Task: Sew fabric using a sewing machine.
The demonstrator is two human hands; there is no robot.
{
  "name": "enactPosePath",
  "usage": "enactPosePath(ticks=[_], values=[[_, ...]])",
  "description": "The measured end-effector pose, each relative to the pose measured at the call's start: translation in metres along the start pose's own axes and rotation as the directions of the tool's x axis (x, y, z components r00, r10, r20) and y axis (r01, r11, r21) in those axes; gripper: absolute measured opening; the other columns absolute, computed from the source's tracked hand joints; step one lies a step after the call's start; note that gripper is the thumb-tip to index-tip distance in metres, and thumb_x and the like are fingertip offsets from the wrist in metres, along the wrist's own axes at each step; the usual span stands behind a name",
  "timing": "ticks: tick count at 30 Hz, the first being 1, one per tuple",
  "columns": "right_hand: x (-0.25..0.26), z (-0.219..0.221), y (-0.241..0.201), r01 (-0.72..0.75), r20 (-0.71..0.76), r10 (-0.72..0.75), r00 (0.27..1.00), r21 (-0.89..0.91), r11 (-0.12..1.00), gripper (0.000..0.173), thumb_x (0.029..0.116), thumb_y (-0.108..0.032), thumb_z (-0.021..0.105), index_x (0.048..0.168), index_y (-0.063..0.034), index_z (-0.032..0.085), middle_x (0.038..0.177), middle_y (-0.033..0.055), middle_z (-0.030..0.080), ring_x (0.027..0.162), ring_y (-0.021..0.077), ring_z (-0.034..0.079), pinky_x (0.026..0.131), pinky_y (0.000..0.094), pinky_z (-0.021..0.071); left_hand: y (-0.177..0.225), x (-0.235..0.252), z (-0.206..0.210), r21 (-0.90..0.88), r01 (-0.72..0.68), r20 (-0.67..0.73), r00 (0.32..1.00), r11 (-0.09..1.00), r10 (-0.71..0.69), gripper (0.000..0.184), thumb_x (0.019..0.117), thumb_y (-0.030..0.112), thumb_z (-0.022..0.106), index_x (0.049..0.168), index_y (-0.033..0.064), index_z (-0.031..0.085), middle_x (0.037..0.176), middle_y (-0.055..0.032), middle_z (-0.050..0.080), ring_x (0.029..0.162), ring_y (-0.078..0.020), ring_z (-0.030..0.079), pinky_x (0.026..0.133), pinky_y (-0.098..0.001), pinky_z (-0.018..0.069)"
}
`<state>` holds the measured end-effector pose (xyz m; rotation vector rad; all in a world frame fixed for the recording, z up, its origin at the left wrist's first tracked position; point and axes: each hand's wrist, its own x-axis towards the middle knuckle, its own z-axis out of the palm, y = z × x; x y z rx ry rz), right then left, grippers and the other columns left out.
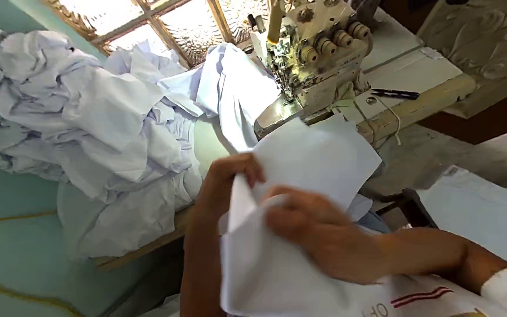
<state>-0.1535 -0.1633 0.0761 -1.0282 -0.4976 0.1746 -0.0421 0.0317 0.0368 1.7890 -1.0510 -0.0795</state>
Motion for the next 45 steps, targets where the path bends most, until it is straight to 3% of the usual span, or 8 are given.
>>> enactPosePath(ticks=[3,6,9,13,21,28,36,45], values=[[0.015,0.023,0.058,-0.195,0.04,0.2,0.979,-0.109,0.975,0.025,0.1076,-0.005,0.04,0.105,0.0115,0.059,0.088,0.007,0.057,0.08,0.0019,0.053,0.078,0.0177,0.0443,-0.033,-0.071,-0.024,0.279,0.312,0.099,0.931,0.908,-0.351,0.026,0.0883,-0.006,0.047,0.068,-0.0035,0.063,0.078,-0.0104,0.069,0.082,-0.0181,0.067,0.08,-0.034,0.0547],[0.022,0.028,0.089,-0.11,0.191,0.203,0.96,-0.41,0.905,0.025,0.107,-0.006,0.045,0.108,0.0137,0.062,0.083,0.0212,0.063,0.074,0.0239,0.059,0.071,0.0351,0.0476,-0.024,-0.1,-0.035,0.362,0.494,0.03,0.842,0.791,-0.539,0.032,0.0923,-0.007,0.039,0.096,-0.0097,0.071,0.115,-0.0234,0.072,0.121,-0.0395,0.062,0.108,-0.0528,0.0434],[0.023,0.025,0.094,0.149,0.231,-0.008,0.973,-0.599,0.786,0.021,0.1015,-0.01,0.057,0.095,0.0072,0.067,0.063,0.0156,0.061,0.057,0.0286,0.064,0.055,0.0412,0.0492,-0.005,-0.104,-0.039,0.078,0.359,-0.065,0.933,0.93,-0.355,0.046,0.1092,0.041,0.04,0.118,0.0111,0.073,0.128,-0.0037,0.071,0.132,-0.0178,0.058,0.115,-0.0381,0.043],[0.037,0.004,0.073,0.118,0.073,-0.093,0.993,-0.656,0.745,0.02,0.0991,-0.01,0.06,0.091,0.0062,0.068,0.066,0.0132,0.062,0.058,0.022,0.062,0.056,0.0341,0.0493,0.014,-0.081,-0.012,-0.143,0.152,-0.083,0.983,0.978,-0.165,0.054,0.0961,0.068,0.049,0.133,0.0324,0.067,0.125,0.0191,0.069,0.116,0.0029,0.063,0.102,-0.0206,0.0509],[0.032,-0.078,0.068,-0.395,0.028,0.446,0.895,-0.417,0.819,0.009,0.0946,-0.001,0.062,0.102,0.005,0.064,0.07,0.0041,0.055,0.06,0.0041,0.046,0.057,0.0213,0.0382,-0.008,-0.04,0.006,0.064,0.422,-0.395,0.843,0.905,-0.365,0.011,0.0988,0.018,0.064,0.093,0.024,0.07,0.088,0.0223,0.068,0.078,0.0098,0.064,0.07,-0.0114,0.0546],[0.001,-0.124,0.065,-0.666,-0.09,0.66,0.746,-0.065,0.743,0.027,0.1057,-0.001,0.036,0.117,-0.0005,0.06,0.088,-0.0002,0.061,0.075,-0.0017,0.06,0.065,0.0158,0.0514,-0.057,-0.018,0.041,0.403,0.616,-0.367,0.786,0.677,-0.497,0.025,0.1048,0.009,0.053,0.1,-0.0097,0.068,0.091,-0.0146,0.066,0.082,-0.013,0.061,0.077,-0.0288,0.0496],[0.0,-0.129,0.086,-0.275,-0.192,0.219,0.957,-0.845,0.459,0.02,0.0979,-0.016,0.064,0.082,-0.0045,0.067,0.059,0.0033,0.053,0.054,0.0153,0.054,0.05,0.0316,0.04,-0.067,-0.009,0.047,0.415,0.673,-0.417,0.739,0.613,-0.529,0.009,0.093,0.008,0.071,0.092,-0.0007,0.073,0.101,-0.0143,0.065,0.09,-0.0223,0.059,0.077,-0.0372,0.0478],[0.022,-0.134,0.113,-0.026,0.011,0.066,0.998,-0.848,0.529,0.019,0.0898,-0.011,0.062,0.08,0.0,0.074,0.14,0.0202,0.061,0.12,0.034,0.061,0.094,0.0421,0.0514,-0.07,0.003,0.053,0.473,0.63,-0.408,0.776,0.616,-0.481,0.007,0.0908,0.004,0.072,0.088,-0.0019,0.074,0.115,-0.0191,0.071,0.106,-0.0296,0.066,0.088,-0.0426,0.0516]])
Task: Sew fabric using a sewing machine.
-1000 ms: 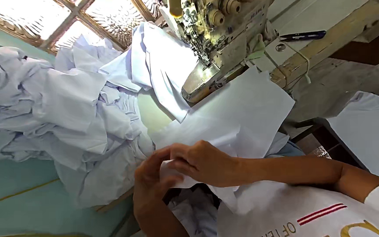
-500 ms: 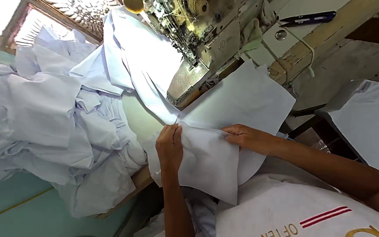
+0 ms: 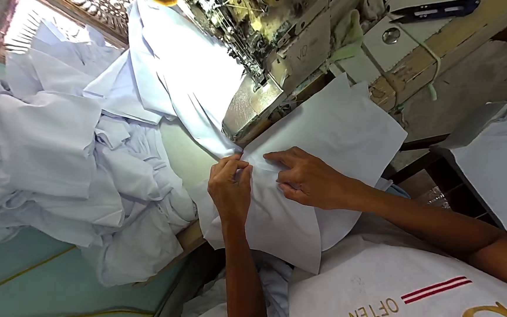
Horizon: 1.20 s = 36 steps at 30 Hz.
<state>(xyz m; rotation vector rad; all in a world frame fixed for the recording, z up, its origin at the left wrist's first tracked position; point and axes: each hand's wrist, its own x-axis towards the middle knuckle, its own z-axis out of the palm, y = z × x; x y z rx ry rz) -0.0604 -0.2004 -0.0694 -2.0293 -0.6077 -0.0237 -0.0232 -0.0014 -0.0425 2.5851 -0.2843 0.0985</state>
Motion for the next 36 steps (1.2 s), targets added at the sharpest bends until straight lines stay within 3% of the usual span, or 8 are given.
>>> enactPosePath(ticks=[7,11,14,16,23,27,32,36], values=[[0.0,0.005,0.003,-0.01,-0.021,0.009,1.0,-0.023,1.0,0.018,0.0881,-0.011,0.064,0.077,-0.0001,0.073,0.138,0.0201,0.062,0.12,0.0345,0.061,0.093,0.0426,0.0516,0.001,-0.011,0.009,0.072,0.003,-0.116,0.993,0.997,0.006,0.008,0.0914,0.003,0.07,0.091,-0.0039,0.074,0.1,-0.0189,0.072,0.09,-0.0281,0.067,0.079,-0.0422,0.0538],[0.006,0.005,0.003,-0.01,0.001,0.01,1.0,-0.054,0.998,0.019,0.0883,-0.012,0.063,0.078,-0.0003,0.074,0.137,0.0183,0.064,0.114,0.0342,0.062,0.088,0.0435,0.0512,-0.003,-0.013,0.009,-0.266,-0.112,-0.194,0.979,0.957,0.061,0.004,0.0872,0.001,0.071,0.087,-0.0028,0.073,0.098,-0.0084,0.072,0.09,-0.0073,0.067,0.079,-0.0203,0.0543],[0.008,-0.003,0.004,0.034,0.001,-0.034,0.999,0.04,0.999,0.018,0.087,-0.01,0.063,0.074,-0.0011,0.072,0.101,0.0154,0.071,0.096,0.0303,0.063,0.079,0.0415,0.0499,-0.004,-0.01,-0.014,-0.642,-0.179,-0.205,0.977,0.745,0.058,0.013,0.0887,0.001,0.07,0.091,0.0128,0.073,0.098,0.0066,0.073,0.088,-0.0029,0.069,0.076,-0.0206,0.0585],[0.005,-0.011,0.005,0.104,-0.011,-0.104,0.995,0.135,0.985,0.019,0.0869,-0.011,0.061,0.07,-0.004,0.068,0.074,0.007,0.06,0.076,0.0195,0.058,0.069,0.0336,0.043,-0.004,-0.009,-0.031,-0.743,-0.186,-0.215,0.976,0.643,0.034,0.013,0.0884,0.007,0.072,0.092,0.019,0.076,0.096,0.0088,0.073,0.087,-0.0029,0.068,0.075,-0.0201,0.058],[-0.022,-0.057,-0.027,0.133,-0.111,-0.134,0.985,-0.018,0.991,0.02,0.0929,-0.025,0.063,0.086,-0.0134,0.078,0.093,-0.0018,0.07,0.09,0.0085,0.064,0.083,0.0275,0.0497,-0.001,-0.017,-0.061,-0.806,-0.251,-0.295,0.956,0.536,0.004,0.009,0.0903,0.013,0.074,0.095,0.0189,0.079,0.098,0.0065,0.076,0.09,-0.0036,0.071,0.078,-0.0206,0.0593],[-0.029,-0.062,-0.044,0.136,-0.224,-0.154,0.962,-0.091,0.986,0.021,0.0928,-0.027,0.066,0.085,-0.0111,0.078,0.091,-0.0008,0.071,0.086,0.0033,0.065,0.072,0.0156,0.05,0.007,-0.019,-0.064,-0.814,-0.264,-0.325,0.945,0.517,-0.03,0.007,0.0923,0.014,0.074,0.096,0.0182,0.079,0.097,0.006,0.077,0.092,-0.0042,0.072,0.082,-0.0218,0.0595],[-0.032,-0.058,-0.061,0.248,-0.303,-0.285,0.909,-0.155,0.956,0.021,0.0958,-0.015,0.06,0.09,-0.0051,0.077,0.095,0.0073,0.074,0.097,0.0081,0.069,0.085,0.0149,0.052,0.007,-0.022,-0.064,-0.832,-0.302,-0.369,0.928,0.466,-0.058,0.007,0.0938,0.015,0.072,0.093,0.0196,0.077,0.091,0.0065,0.076,0.086,-0.003,0.071,0.079,-0.0212,0.0597],[-0.03,-0.048,-0.066,0.264,-0.377,-0.31,0.873,-0.17,0.95,0.019,0.0932,-0.014,0.062,0.078,-0.0051,0.07,0.08,0.005,0.07,0.085,0.0068,0.068,0.089,0.0175,0.053,0.004,-0.026,-0.06,-0.826,-0.324,-0.395,0.916,0.46,-0.064,0.009,0.0931,0.013,0.072,0.091,0.0217,0.075,0.09,0.0079,0.073,0.085,-0.0029,0.07,0.077,-0.021,0.0591]])
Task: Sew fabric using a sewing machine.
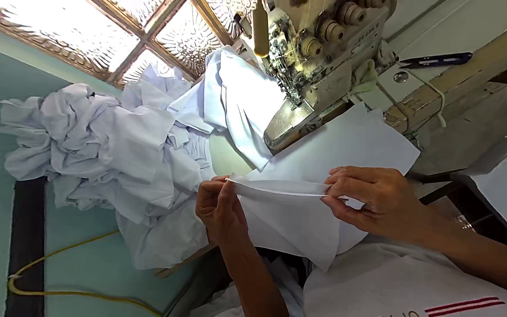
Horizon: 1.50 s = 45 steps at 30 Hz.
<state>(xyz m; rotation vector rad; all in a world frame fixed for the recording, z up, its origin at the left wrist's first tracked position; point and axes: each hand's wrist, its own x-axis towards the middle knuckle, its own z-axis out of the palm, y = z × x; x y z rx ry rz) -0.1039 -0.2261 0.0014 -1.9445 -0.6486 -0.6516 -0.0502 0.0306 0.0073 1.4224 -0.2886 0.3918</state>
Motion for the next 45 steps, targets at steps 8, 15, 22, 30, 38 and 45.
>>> enactPosePath(ticks=[8,15,22,30,38,45], values=[[-0.004,0.013,-0.001,0.01,0.017,-0.009,1.0,-0.035,0.999,0.018,0.0931,-0.008,0.06,0.076,-0.0035,0.065,0.072,0.0077,0.067,0.073,0.0106,0.067,0.083,0.0181,0.0536,-0.011,-0.011,-0.003,0.166,-0.06,-0.068,0.995,0.984,0.072,0.027,0.0912,-0.001,0.061,0.101,0.0242,0.063,0.089,0.0133,0.071,0.082,-0.0013,0.069,0.078,-0.022,0.0589],[0.002,0.016,0.005,-0.016,0.053,0.011,0.999,0.09,0.996,0.018,0.1052,-0.013,0.052,0.099,-0.0003,0.064,0.082,0.0091,0.068,0.073,0.0078,0.064,0.069,0.0144,0.0501,-0.005,-0.012,-0.001,0.183,-0.095,-0.157,0.98,0.979,0.124,0.026,0.0992,-0.004,0.047,0.105,0.0202,0.055,0.092,0.0136,0.069,0.087,-0.0039,0.071,0.085,-0.029,0.062],[0.013,0.004,0.008,-0.133,0.089,0.108,0.99,0.375,0.917,0.016,0.1027,-0.01,0.056,0.109,0.0047,0.061,0.088,0.0071,0.071,0.08,-0.0035,0.065,0.078,0.0097,0.0516,0.048,0.041,0.024,0.582,-0.398,0.069,0.893,0.709,0.445,0.008,0.0977,0.002,0.061,0.105,0.004,0.058,0.094,0.0112,0.063,0.083,0.0079,0.059,0.075,-0.013,0.0509],[-0.014,-0.001,0.075,-0.79,0.137,0.842,0.521,0.45,0.416,0.018,0.0993,0.001,0.061,0.117,0.0038,0.056,0.084,0.0069,0.069,0.073,0.0092,0.069,0.075,0.0282,0.0601,-0.069,0.094,0.125,0.815,-0.328,0.357,0.933,0.477,0.031,0.013,0.0945,0.004,0.064,0.096,-0.006,0.071,0.09,-0.0219,0.072,0.088,-0.0371,0.07,0.083,-0.0561,0.0514],[-0.026,-0.008,0.067,-0.818,0.208,0.839,0.503,0.429,0.384,0.015,0.1006,-0.004,0.061,0.114,0.0018,0.058,0.083,0.0034,0.069,0.073,0.0036,0.069,0.074,0.0218,0.0588,-0.074,0.05,0.125,0.885,-0.398,0.373,0.917,0.241,0.141,0.022,0.1024,0.018,0.059,0.103,0.0051,0.077,0.108,-0.0215,0.065,0.103,-0.0418,0.057,0.084,-0.0558,0.0401],[-0.042,-0.015,0.051,-0.772,0.199,0.792,0.577,0.451,0.449,0.017,0.1005,-0.007,0.059,0.115,0.0013,0.059,0.086,-0.0027,0.069,0.076,-0.0032,0.067,0.075,0.0154,0.0567,-0.076,0.047,0.125,0.812,-0.349,0.335,0.935,0.468,0.114,0.017,0.0991,0.015,0.065,0.103,0.0037,0.077,0.092,-0.0143,0.062,0.086,-0.0258,0.058,0.077,-0.0376,0.0465]])
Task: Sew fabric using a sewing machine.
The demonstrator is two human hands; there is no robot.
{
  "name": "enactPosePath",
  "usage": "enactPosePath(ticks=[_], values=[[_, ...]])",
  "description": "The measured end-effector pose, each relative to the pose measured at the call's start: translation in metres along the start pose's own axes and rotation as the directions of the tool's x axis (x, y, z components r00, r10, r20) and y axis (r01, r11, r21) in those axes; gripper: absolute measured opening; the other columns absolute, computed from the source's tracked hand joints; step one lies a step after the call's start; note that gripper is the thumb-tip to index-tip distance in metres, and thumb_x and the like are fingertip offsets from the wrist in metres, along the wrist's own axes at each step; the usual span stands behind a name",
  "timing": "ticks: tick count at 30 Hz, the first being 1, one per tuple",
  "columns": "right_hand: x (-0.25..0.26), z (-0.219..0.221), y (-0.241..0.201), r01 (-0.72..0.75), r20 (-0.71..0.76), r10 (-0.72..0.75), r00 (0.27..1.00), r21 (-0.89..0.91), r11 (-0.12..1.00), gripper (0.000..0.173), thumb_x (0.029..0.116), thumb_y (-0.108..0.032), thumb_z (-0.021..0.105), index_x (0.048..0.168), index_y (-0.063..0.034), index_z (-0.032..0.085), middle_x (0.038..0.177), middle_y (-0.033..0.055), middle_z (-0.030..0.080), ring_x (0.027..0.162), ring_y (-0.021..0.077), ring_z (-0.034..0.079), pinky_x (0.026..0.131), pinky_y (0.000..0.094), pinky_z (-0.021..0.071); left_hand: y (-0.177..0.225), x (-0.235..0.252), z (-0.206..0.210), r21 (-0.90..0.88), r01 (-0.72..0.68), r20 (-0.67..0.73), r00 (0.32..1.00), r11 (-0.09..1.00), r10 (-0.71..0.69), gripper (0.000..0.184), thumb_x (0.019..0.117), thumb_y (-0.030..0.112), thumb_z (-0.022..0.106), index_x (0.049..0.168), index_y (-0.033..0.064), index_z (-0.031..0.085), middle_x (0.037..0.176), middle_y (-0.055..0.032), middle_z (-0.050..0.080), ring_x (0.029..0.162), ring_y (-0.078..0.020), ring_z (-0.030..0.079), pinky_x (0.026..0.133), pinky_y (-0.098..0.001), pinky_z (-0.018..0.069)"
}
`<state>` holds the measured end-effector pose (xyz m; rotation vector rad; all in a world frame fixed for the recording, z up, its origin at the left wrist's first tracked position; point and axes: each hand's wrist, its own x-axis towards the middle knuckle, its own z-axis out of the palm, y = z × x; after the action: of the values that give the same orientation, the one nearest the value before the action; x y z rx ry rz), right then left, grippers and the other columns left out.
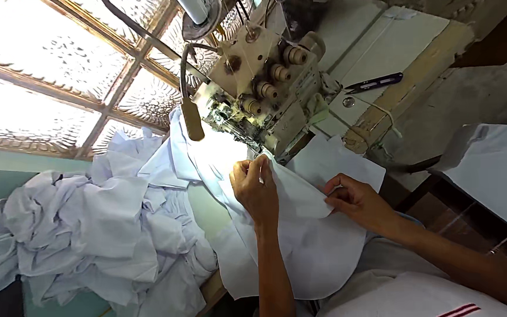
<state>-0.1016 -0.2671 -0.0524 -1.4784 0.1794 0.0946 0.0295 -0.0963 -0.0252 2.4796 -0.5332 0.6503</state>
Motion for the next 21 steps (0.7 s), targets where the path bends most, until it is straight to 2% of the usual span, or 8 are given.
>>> enactPosePath(ticks=[4,7,8,11,13,16,19,21], values=[[0.006,0.004,0.0,0.078,-0.044,-0.081,0.996,-0.048,0.996,0.013,0.1006,-0.008,0.059,0.111,0.0003,0.06,0.083,-0.0025,0.068,0.073,-0.0055,0.063,0.071,0.0114,0.0523,-0.001,0.009,0.003,0.063,0.01,0.002,1.0,0.998,-0.01,0.024,0.0994,0.02,0.066,0.101,-0.0033,0.071,0.091,-0.0189,0.066,0.087,-0.0313,0.063,0.079,-0.0427,0.0495],[0.018,0.011,0.001,0.16,-0.051,-0.167,0.985,-0.129,0.979,0.013,0.1022,-0.01,0.057,0.11,0.0004,0.059,0.082,0.0008,0.067,0.073,-0.0036,0.063,0.07,0.012,0.0507,-0.005,0.017,0.006,0.149,-0.018,0.005,1.0,0.989,0.018,0.029,0.103,0.023,0.06,0.093,-0.0036,0.068,0.091,-0.0193,0.065,0.089,-0.0351,0.063,0.081,-0.0468,0.0481],[0.022,0.013,0.002,0.202,-0.047,-0.212,0.976,-0.16,0.966,0.014,0.1026,-0.01,0.057,0.11,0.0008,0.06,0.083,0.0027,0.067,0.073,-0.0009,0.064,0.07,0.014,0.0525,-0.007,0.017,0.004,0.157,-0.033,0.019,0.999,0.987,0.03,0.027,0.1038,0.019,0.058,0.095,-0.0035,0.07,0.096,-0.0199,0.068,0.094,-0.0363,0.065,0.084,-0.0478,0.049],[0.037,0.022,-0.002,0.32,-0.008,-0.337,0.941,-0.29,0.902,0.015,0.1028,-0.008,0.055,0.111,0.003,0.062,0.085,0.01,0.069,0.075,0.0124,0.07,0.071,0.0256,0.0583,-0.017,0.016,-0.004,0.109,-0.027,0.113,0.994,0.994,0.014,0.028,0.1029,0.004,0.05,0.116,-0.0056,0.072,0.127,-0.0219,0.069,0.122,-0.0373,0.065,0.104,-0.0492,0.0487],[0.049,0.029,-0.008,0.416,0.037,-0.441,0.897,-0.409,0.812,0.014,0.0996,-0.003,0.058,0.11,0.0036,0.065,0.084,0.0127,0.071,0.073,0.0204,0.071,0.068,0.0329,0.0591,-0.032,0.025,-0.008,0.066,-0.035,0.173,0.985,0.997,0.023,0.033,0.102,0.001,0.045,0.124,-0.0068,0.069,0.134,-0.0231,0.065,0.13,-0.0371,0.06,0.11,-0.0498,0.0456],[0.07,0.039,-0.016,0.527,0.118,-0.567,0.815,-0.56,0.639,0.023,0.0912,0.006,0.065,0.113,0.002,0.07,0.085,0.0151,0.072,0.07,0.0274,0.072,0.062,0.0393,0.0594,-0.058,0.043,-0.013,0.041,-0.073,0.236,0.97,0.997,0.061,0.036,0.1039,0.005,0.043,0.129,-0.0041,0.067,0.14,-0.0184,0.062,0.136,-0.0323,0.056,0.115,-0.048,0.0412],[0.088,0.046,-0.024,0.542,0.158,-0.615,0.773,-0.669,0.508,0.034,0.0883,0.005,0.067,0.122,-0.0001,0.072,0.082,0.0186,0.067,0.062,0.0306,0.067,0.054,0.0401,0.0555,-0.079,0.061,-0.011,0.023,-0.141,0.236,0.963,0.99,0.131,0.036,0.1031,0.004,0.042,0.128,-0.0024,0.067,0.137,-0.0195,0.064,0.132,-0.0322,0.058,0.112,-0.0471,0.0437],[0.097,0.051,-0.03,0.505,0.15,-0.627,0.765,-0.743,0.438,0.031,0.0895,0.001,0.068,0.12,-0.0009,0.074,0.08,0.0192,0.064,0.057,0.0302,0.064,0.049,0.0386,0.0523,-0.087,0.078,-0.005,0.063,-0.129,0.222,0.969,0.99,0.112,0.031,0.1019,0.003,0.043,0.115,-0.0078,0.069,0.12,-0.0264,0.068,0.114,-0.0394,0.066,0.099,-0.0529,0.0489]])
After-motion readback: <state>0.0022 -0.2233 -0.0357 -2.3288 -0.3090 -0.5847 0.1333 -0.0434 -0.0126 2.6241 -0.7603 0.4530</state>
